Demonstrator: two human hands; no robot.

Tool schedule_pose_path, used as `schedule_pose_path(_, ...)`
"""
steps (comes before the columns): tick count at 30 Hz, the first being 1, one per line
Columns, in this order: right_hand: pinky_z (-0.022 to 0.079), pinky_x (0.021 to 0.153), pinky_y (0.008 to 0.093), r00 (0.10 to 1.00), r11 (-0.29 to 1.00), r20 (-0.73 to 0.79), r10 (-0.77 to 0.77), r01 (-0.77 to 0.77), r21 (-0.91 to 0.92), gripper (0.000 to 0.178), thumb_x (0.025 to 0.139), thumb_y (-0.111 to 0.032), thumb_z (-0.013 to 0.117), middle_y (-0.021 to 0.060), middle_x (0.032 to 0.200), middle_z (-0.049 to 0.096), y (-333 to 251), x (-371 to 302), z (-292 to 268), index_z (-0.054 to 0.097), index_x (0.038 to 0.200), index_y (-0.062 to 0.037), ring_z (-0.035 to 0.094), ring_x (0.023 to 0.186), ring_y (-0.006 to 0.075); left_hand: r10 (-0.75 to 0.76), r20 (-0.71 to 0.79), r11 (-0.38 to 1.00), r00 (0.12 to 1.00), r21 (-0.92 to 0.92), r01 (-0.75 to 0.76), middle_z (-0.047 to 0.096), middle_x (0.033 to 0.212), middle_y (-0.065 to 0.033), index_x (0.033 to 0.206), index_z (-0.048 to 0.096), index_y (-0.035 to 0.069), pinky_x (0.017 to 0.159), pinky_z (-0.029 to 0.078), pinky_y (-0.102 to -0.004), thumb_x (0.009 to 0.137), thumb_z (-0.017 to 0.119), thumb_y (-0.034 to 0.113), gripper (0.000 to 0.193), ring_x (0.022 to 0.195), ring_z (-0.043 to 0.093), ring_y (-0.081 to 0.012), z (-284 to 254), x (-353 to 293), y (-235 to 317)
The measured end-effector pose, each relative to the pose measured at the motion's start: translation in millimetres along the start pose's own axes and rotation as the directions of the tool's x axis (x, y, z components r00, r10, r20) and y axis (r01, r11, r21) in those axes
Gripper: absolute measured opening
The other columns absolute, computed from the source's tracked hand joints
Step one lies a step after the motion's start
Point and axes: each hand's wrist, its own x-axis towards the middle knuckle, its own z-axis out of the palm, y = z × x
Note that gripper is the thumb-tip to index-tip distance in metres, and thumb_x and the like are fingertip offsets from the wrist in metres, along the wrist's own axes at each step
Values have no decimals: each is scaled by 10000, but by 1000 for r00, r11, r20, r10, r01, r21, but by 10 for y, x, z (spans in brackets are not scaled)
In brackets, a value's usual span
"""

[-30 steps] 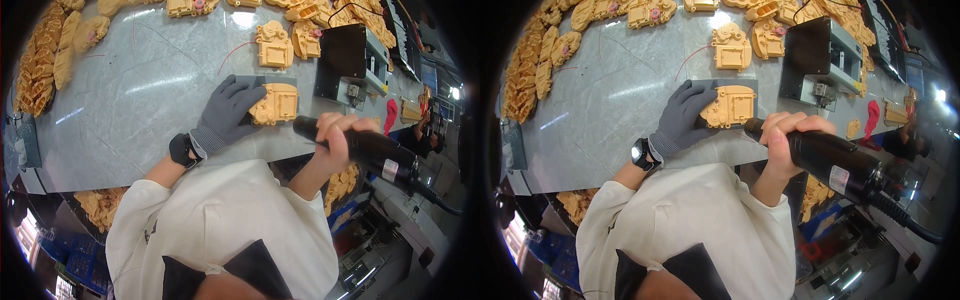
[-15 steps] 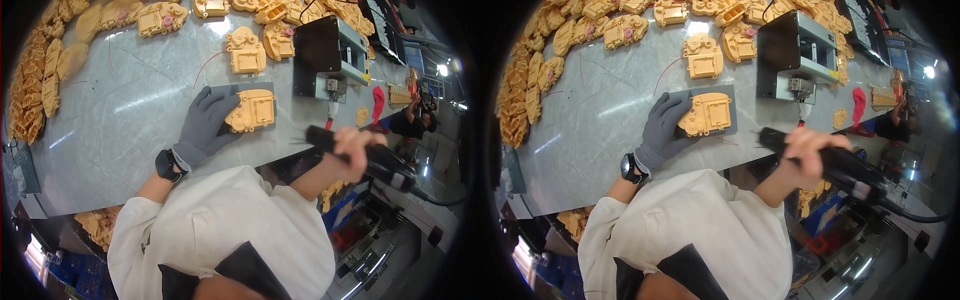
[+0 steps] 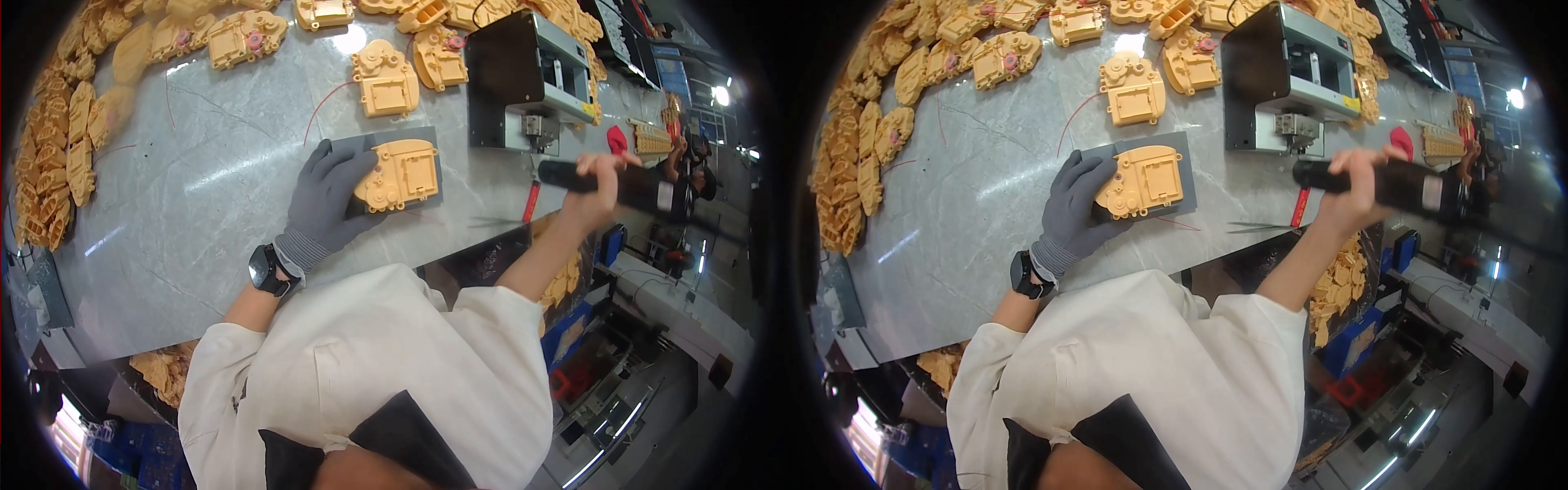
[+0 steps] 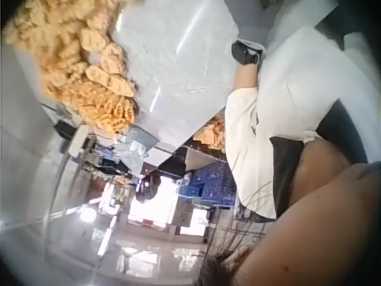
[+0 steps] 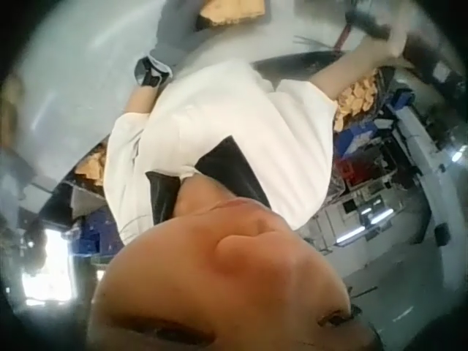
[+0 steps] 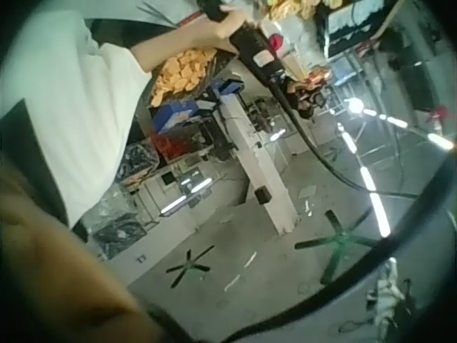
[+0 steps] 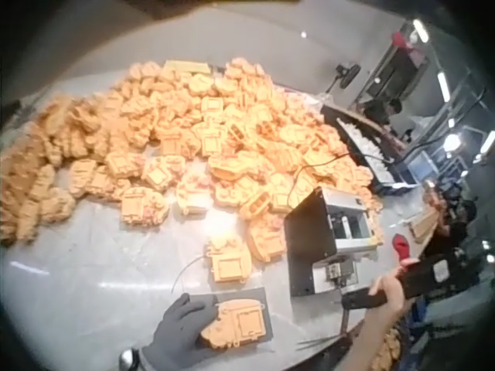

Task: The person assembles plastic components by positioning each piece onto a jig and driving screws into it using an electric screwdriver.

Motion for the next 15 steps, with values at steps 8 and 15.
schedule_pose_path(8,425,536,355,819,927,561,-122,-108,359,407,744,20,557,63,605,481,-410,-1080,683,346,1084,-52,490,488,185,10,-61,1000,998,-24,-11,539,1148,-68,1212,448,99,1005,312,-485,613,749,289,696,1050,496,-300,14,2,-57)
schedule_pose_path(15,430,514,332,876,938,478,-69,-106,330,400,724,27,579,76,612,500,-372,-1218,939,352,1045,-48,492,474,183,26,-49,1000,998,-12,-26,529,1150,-78,1235,431,109,1015,308,-477,598,756,292,738,1063,496,-302,2,-27,-51)
